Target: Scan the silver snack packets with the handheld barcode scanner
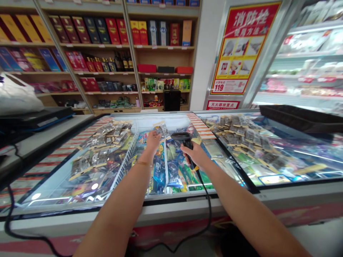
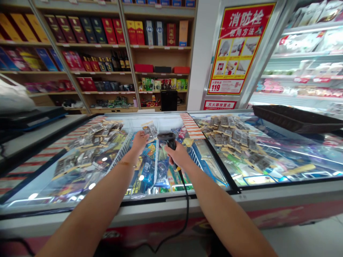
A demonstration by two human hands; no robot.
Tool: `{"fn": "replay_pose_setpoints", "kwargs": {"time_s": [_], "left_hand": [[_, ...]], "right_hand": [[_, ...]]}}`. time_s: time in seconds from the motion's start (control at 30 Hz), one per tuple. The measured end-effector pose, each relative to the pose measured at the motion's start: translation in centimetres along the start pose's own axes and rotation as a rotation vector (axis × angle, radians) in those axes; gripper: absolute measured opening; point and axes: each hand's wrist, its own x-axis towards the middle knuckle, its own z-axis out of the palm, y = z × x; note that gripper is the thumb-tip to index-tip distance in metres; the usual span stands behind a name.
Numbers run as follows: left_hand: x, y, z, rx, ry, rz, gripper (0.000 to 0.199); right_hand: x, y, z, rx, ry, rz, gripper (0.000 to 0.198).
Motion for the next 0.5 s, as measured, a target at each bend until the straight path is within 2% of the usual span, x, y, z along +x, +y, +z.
{"fn": "replay_pose_setpoints", "kwargs": {"time_s": [0.13, 0.23, 0.37, 0.5], "left_hand": [[-0.8, 1.2, 0.0, -0.009, 0.018, -0.047, 0.019], [-1.2, 3.0, 1.1, -0.032, 0.021, -0.077, 0.018], [-1.8, 6.7, 4.9, -0.110, -0.111, -0.110, 0.021], [-3.5, 11.2, 11.3, -0.161, -0.296, -0.085, 0.031]], "right_hand": [[0.3, -0.8, -0.6, 0.097, 0.039, 0.030, 0.023], [0.8, -2.3, -2.5, 0.162, 0.101, 0.051, 0.019], [0.7, -4.6, -7.8, 0.152, 0.202, -0.005, 0.021], [-0.4, -6.3, -15.3, 0.105, 0.385, -0.020, 0.021]]}}
